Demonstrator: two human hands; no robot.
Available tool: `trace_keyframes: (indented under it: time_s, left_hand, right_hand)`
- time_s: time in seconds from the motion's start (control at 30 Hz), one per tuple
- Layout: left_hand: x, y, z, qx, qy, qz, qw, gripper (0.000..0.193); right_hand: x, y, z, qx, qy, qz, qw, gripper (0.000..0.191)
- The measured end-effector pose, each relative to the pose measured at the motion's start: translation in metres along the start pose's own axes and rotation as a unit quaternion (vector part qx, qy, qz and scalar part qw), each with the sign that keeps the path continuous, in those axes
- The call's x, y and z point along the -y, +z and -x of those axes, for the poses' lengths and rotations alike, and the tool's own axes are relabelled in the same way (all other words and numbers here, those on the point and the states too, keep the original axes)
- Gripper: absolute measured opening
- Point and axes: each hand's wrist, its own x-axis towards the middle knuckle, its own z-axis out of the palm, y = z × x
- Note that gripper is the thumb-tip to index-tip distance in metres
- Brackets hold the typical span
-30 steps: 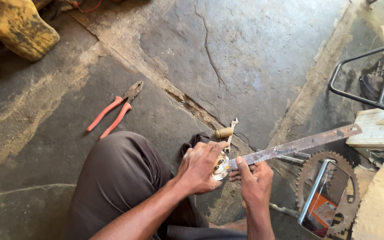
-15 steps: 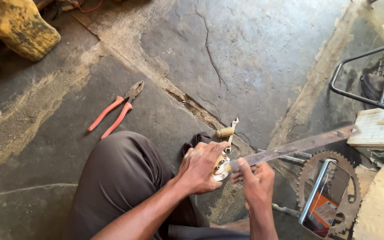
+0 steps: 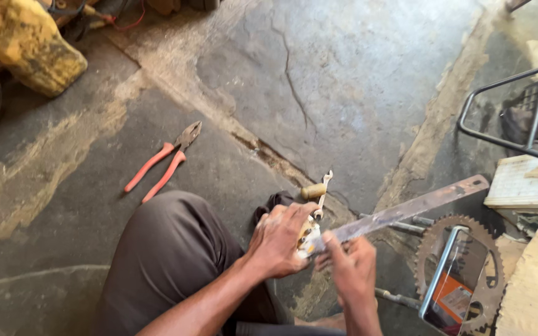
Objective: The person sits on the workshop floor and holds a small round metal component between their legs while repeatedly drawing a hacksaw blade across its edge by hand. They reposition the component and the blade several times and continue sawing the same part throughout the episode.
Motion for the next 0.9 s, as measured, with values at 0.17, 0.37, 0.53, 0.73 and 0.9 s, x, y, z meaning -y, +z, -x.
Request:
trace_keyframes:
  time_s: [0.17, 0.37, 0.53, 0.73, 0.9]
  left_hand:
    - [0.0001, 0.0018, -0.0005, 0.027, -0.025, -0.01, 0.999, 0.088]
    - [0.0011, 0.004, -0.0016, 0.018, -0.032, -0.006, 0.999, 0.087]
    - [0.0005, 0.0033, -0.0024, 0.004, -0.039, -0.005, 0.999, 0.086]
    - [-0.0006, 0.0027, -0.0012, -0.003, -0.033, -0.004, 0.999, 0.087]
    - [-0.0013, 0.0037, -0.0008, -0.007, -0.038, 0.004, 0.999, 0.086]
  right_hand:
    - [-0.002, -0.0032, 0.0013, -0.004, -0.002, -0.004, 1.0, 0.021]
    - [-0.0005, -0.0029, 0.0015, -0.008, -0.015, -0.003, 1.0, 0.021]
    - [0.0041, -0.0004, 0.003, -0.008, -0.038, -0.002, 0.999, 0.02]
    - [0.0056, 0.0032, 0.0035, -0.015, -0.016, 0.025, 0.999, 0.02]
    - [0.0052, 0.0017, 0.0025, -0.023, -0.033, 0.038, 0.998, 0.02]
